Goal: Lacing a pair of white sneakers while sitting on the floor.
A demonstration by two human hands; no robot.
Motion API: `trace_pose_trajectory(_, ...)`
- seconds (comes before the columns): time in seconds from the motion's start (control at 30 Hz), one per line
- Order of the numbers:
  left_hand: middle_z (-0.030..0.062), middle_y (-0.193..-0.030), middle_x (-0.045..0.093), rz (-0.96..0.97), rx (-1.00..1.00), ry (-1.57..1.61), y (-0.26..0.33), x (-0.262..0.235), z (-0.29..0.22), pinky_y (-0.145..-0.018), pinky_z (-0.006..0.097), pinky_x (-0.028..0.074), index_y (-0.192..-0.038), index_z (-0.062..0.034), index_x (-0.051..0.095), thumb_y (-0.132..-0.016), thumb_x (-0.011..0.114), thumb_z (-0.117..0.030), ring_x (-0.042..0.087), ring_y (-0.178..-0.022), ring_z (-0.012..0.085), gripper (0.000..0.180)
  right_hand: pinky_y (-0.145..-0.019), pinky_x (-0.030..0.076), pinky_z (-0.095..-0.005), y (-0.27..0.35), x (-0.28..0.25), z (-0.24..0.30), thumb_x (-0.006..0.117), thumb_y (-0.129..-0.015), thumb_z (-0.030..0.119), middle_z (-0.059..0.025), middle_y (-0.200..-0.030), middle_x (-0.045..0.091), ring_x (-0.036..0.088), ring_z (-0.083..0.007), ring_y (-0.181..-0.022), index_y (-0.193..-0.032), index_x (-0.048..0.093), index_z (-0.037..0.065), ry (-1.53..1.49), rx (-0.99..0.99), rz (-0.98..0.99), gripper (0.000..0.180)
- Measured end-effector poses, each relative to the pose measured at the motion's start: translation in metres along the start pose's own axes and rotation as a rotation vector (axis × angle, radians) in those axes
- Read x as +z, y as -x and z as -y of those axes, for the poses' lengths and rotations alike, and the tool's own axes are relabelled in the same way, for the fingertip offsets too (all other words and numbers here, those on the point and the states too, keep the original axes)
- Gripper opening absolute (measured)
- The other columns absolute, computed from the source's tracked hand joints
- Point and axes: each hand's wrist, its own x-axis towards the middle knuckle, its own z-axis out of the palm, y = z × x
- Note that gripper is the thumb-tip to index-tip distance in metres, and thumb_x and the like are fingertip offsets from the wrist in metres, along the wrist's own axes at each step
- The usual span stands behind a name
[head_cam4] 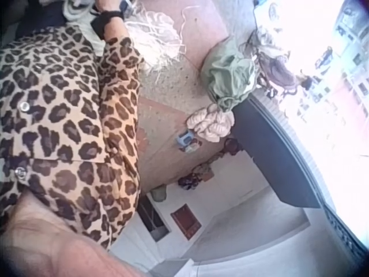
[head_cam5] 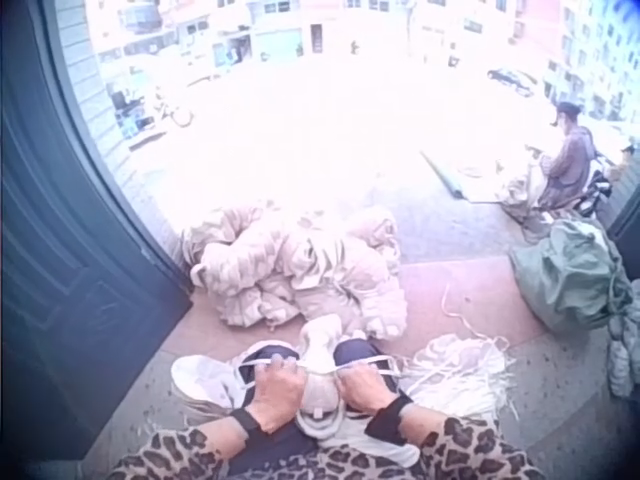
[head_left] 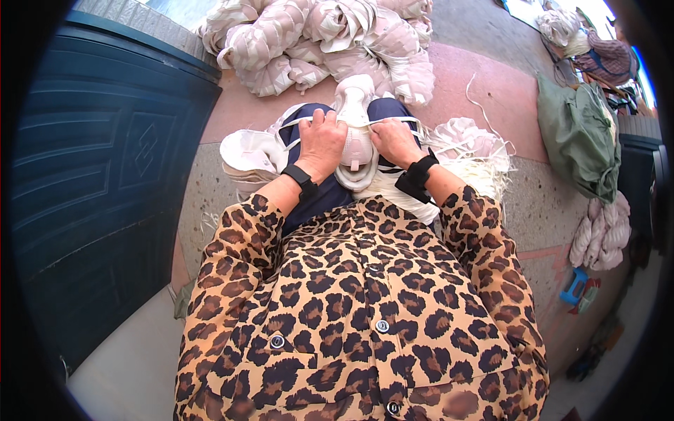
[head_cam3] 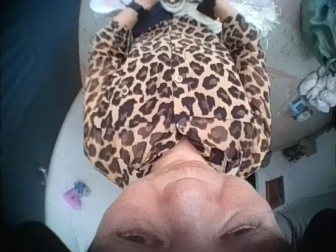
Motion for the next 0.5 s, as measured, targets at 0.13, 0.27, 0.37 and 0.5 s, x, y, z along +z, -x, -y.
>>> trace_pose_trajectory(0.13, 0.0037, -0.080, 0.054, 0.186, 0.138, -0.146, -0.009, 0.000, -0.004, -0.065, 0.037, 0.033, -0.070, -0.0101, 0.062, -0.064, 0.057, -0.012, 0.045, -0.086, 0.0217, 0.008, -0.073, 0.043, -0.0423, 0.003, 0.004, 0.005, 0.051, -0.074, 0.012, -0.0188, -0.075, 0.057, 0.055, -0.0346, -0.077, -0.074, 0.057, 0.001, -0.254, 0.013, -0.169, 0.012)
trace_pose_trajectory(0.27, 0.0082, -0.076, 0.057, 0.151, 0.031, 0.326, -0.015, 0.024, 0.017, -0.066, 0.036, 0.039, -0.070, -0.0054, 0.062, -0.069, 0.058, -0.012, 0.052, -0.078, 0.0238, 0.007, -0.071, 0.044, -0.0403, 0.003, 0.006, 0.012, 0.051, -0.073, 0.008, -0.0169, -0.071, 0.057, 0.056, -0.0323, -0.075, -0.073, 0.057, 0.002, -0.216, -0.051, -0.234, 0.009)
trace_pose_trajectory(0.37, 0.0118, -0.069, 0.059, -0.091, -0.143, 1.055, -0.054, -0.029, 0.009, -0.065, 0.028, 0.043, -0.080, -0.0009, 0.061, -0.077, 0.060, -0.013, 0.055, -0.071, 0.0211, 0.012, -0.070, 0.045, -0.0367, 0.002, 0.007, 0.008, 0.053, -0.069, 0.008, -0.0127, -0.071, 0.059, 0.057, -0.0266, -0.073, -0.070, 0.060, 0.004, 0.022, -0.174, -0.194, 0.009)
trace_pose_trajectory(0.5, 0.0148, -0.070, 0.059, 0.179, -0.439, 1.525, -0.063, -0.045, 0.017, -0.060, 0.027, 0.044, -0.090, 0.0001, 0.059, -0.082, 0.057, -0.015, 0.056, -0.064, 0.0179, 0.017, -0.069, 0.043, -0.0335, -0.006, 0.005, 0.018, 0.054, -0.070, 0.011, -0.0095, -0.072, 0.060, 0.057, -0.0217, -0.076, -0.068, 0.062, 0.008, 0.266, -0.157, -0.133, 0.009)
